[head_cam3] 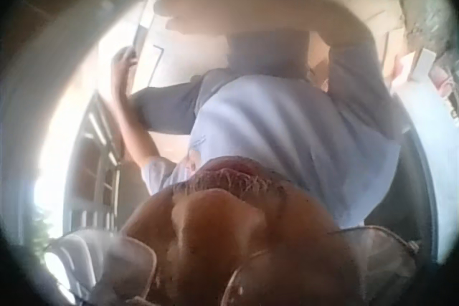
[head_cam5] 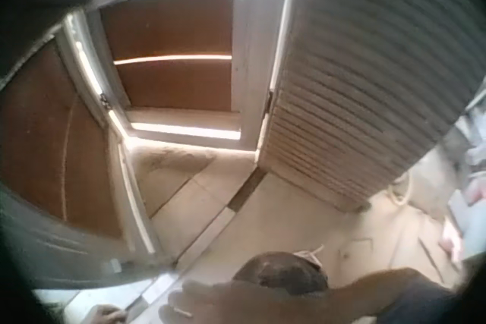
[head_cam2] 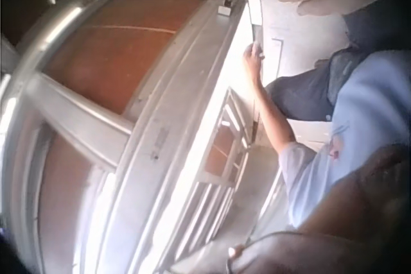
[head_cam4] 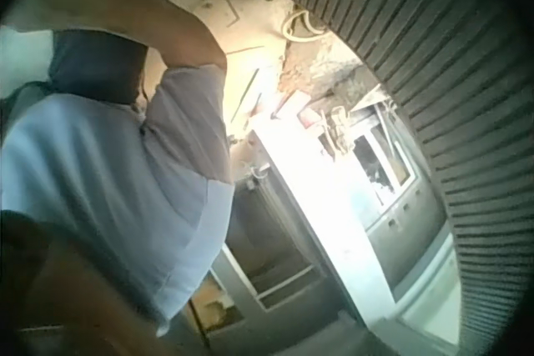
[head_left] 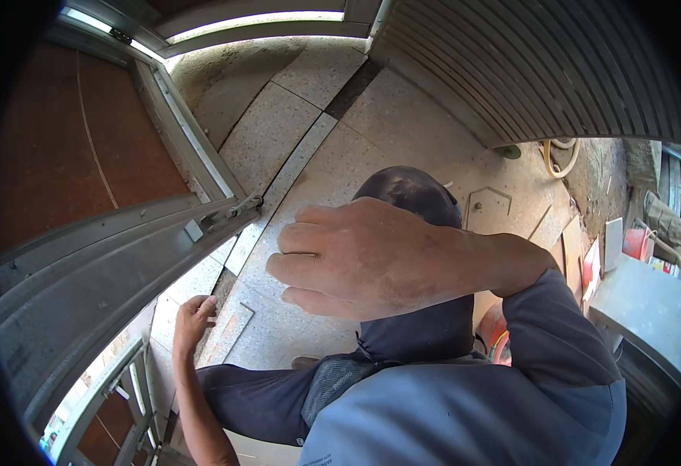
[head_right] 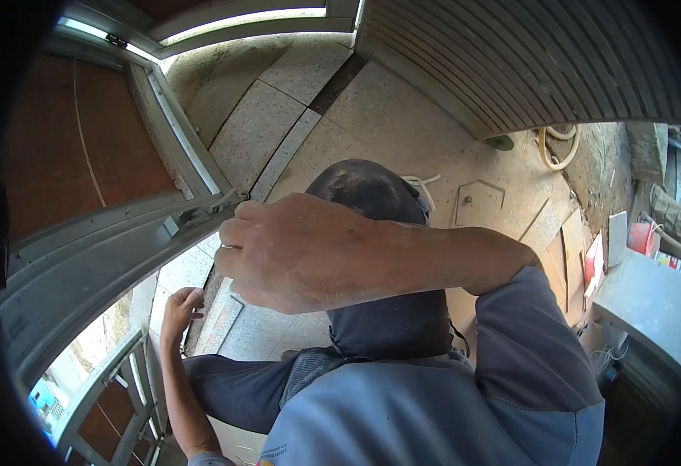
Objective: Cutting a thin strip of tile using an angle grinder and then fitting it into a gap in the flooring.
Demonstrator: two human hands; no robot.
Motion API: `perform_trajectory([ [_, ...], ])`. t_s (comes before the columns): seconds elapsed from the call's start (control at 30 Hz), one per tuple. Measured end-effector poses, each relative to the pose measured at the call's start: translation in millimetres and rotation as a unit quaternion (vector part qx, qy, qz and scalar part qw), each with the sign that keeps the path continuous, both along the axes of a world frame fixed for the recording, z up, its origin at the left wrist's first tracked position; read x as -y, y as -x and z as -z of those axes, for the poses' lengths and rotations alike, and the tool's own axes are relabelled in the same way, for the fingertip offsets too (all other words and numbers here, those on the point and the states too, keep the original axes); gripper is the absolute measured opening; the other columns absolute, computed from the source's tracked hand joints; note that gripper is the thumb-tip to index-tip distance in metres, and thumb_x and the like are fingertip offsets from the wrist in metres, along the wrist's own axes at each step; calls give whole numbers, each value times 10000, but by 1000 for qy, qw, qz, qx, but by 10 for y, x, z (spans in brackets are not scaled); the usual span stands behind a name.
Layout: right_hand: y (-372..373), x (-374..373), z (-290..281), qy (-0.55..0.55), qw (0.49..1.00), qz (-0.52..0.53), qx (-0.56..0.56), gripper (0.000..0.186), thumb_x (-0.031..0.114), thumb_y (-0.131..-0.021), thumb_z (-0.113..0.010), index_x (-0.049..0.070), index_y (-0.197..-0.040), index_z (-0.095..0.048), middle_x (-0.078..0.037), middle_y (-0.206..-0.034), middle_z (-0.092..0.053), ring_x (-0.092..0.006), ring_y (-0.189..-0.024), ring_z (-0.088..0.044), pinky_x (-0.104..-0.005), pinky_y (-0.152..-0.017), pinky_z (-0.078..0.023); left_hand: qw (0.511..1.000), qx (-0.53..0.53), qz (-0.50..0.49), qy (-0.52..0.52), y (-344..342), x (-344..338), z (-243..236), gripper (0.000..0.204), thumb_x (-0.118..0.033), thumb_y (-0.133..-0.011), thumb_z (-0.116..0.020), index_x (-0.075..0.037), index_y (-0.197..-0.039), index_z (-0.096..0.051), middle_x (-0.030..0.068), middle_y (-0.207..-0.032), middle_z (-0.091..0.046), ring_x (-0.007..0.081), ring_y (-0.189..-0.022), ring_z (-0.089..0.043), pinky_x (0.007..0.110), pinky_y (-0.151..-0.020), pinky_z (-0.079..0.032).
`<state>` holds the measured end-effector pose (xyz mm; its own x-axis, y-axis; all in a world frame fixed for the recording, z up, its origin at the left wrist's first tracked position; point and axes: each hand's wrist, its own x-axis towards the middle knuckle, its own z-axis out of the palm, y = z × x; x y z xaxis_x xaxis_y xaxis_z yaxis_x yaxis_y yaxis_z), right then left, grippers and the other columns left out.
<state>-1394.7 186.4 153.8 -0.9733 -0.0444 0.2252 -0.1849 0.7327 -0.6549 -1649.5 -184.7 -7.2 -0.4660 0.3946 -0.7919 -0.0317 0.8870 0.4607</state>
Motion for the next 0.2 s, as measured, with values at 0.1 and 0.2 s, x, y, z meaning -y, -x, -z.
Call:
perform_trajectory([
  [0.1,-52,139,-94,-37,998,30,38,244,273,-916,-785,62,-979,-682,-47,-842,-541,-218,-811,-627,-361,-664,-597,993,102,-55,11,-112,31,185,430,-392,-1041,-713,29,-1114,-748,106,-922,-727,190,-852,-715,351,-725,-632],
  [0.2,-134,279,-293,-139,980,10,145,256,273,-914,-789,66,-1034,-697,-54,-905,-600,-239,-872,-654,-333,-675,-607,993,102,40,39,-116,18,301,441,-407,-1042,-708,18,-1157,-739,121,-982,-748,227,-912,-734,407,-756,-651],
])
